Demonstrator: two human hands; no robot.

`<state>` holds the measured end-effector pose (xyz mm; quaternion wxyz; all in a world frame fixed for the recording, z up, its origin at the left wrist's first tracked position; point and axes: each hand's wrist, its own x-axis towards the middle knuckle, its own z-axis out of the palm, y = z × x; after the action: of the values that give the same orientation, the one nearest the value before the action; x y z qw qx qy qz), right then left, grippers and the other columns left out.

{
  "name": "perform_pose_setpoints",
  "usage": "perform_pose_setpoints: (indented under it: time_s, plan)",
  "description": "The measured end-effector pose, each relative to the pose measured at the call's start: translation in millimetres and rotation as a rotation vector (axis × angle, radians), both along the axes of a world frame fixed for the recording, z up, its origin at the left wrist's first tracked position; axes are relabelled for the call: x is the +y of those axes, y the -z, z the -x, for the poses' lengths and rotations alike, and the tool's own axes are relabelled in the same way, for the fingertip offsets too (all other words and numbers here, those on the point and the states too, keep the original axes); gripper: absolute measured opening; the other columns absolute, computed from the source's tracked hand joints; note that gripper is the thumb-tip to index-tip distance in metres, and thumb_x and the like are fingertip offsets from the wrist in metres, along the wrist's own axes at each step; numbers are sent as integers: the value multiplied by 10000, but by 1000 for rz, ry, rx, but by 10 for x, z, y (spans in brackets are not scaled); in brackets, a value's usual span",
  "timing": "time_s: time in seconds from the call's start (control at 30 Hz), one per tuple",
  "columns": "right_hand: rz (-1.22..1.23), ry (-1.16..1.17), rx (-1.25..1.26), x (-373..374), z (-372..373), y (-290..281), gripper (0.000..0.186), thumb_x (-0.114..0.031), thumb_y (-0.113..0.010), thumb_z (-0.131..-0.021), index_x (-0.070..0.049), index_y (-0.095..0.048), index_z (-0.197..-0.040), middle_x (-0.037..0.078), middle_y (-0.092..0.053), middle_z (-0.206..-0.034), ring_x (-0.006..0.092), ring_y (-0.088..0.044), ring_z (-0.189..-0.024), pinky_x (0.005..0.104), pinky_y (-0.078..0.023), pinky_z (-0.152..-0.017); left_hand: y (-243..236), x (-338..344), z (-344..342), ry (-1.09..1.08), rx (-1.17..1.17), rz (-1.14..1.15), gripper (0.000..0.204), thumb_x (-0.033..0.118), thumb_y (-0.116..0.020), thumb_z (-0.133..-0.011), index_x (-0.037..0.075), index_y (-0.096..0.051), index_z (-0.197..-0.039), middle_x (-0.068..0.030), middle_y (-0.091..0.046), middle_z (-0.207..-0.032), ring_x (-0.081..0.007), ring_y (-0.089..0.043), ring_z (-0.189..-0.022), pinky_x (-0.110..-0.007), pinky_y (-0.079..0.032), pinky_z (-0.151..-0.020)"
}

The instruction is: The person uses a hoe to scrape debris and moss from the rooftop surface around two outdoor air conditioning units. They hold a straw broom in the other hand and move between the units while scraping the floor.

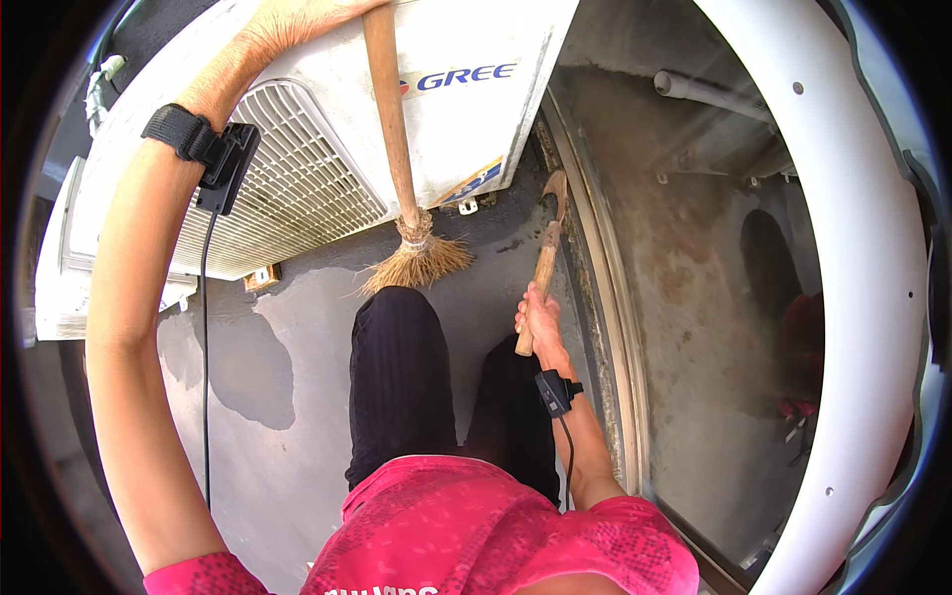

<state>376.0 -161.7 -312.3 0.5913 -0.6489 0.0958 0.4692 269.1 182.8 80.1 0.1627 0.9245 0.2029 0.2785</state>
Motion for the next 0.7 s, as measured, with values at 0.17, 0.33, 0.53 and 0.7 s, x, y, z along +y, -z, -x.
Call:
perform_pose_setpoints:
  time_s: [0.17,0.33,0.53,0.7]
  plan:
    - [41,-92,-201,300,-137,158,324,-361,-580,-927,-64,-473,-854,16,-491,-593,112,-459,-403,276,-389,-355,-6,-49,-19,5,-41,34,379,330,-671,-764,8,-584,-944,-68,-597,-752,-155,-555,-681,-296,-463,-614]
    - [47,-60,-345,492,32,248,307,-320,-593,-918,-33,-499,-862,26,-497,-575,126,-480,-403,294,-409,-367,62,89,20,-98,46,-129,441,415,-648,-773,11,-612,-946,-110,-633,-754,-196,-607,-682,-326,-490,-643]
    - [99,-36,-326,175,432,426,262,-272,-580,-931,-26,-488,-921,24,-476,-602,122,-465,-416,289,-394,-375,200,382,53,-54,82,-244,492,490,-625,-841,12,-639,-957,-73,-614,-726,-122,-563,-683,-289,-472,-660]
    - [83,-6,-416,352,570,531,269,-259,-588,-925,-9,-490,-911,36,-491,-611,127,-479,-427,289,-402,-386,167,410,64,-83,131,-234,503,502,-625,-836,5,-644,-913,-66,-599,-718,-117,-535,-664,-288,-449,-625]
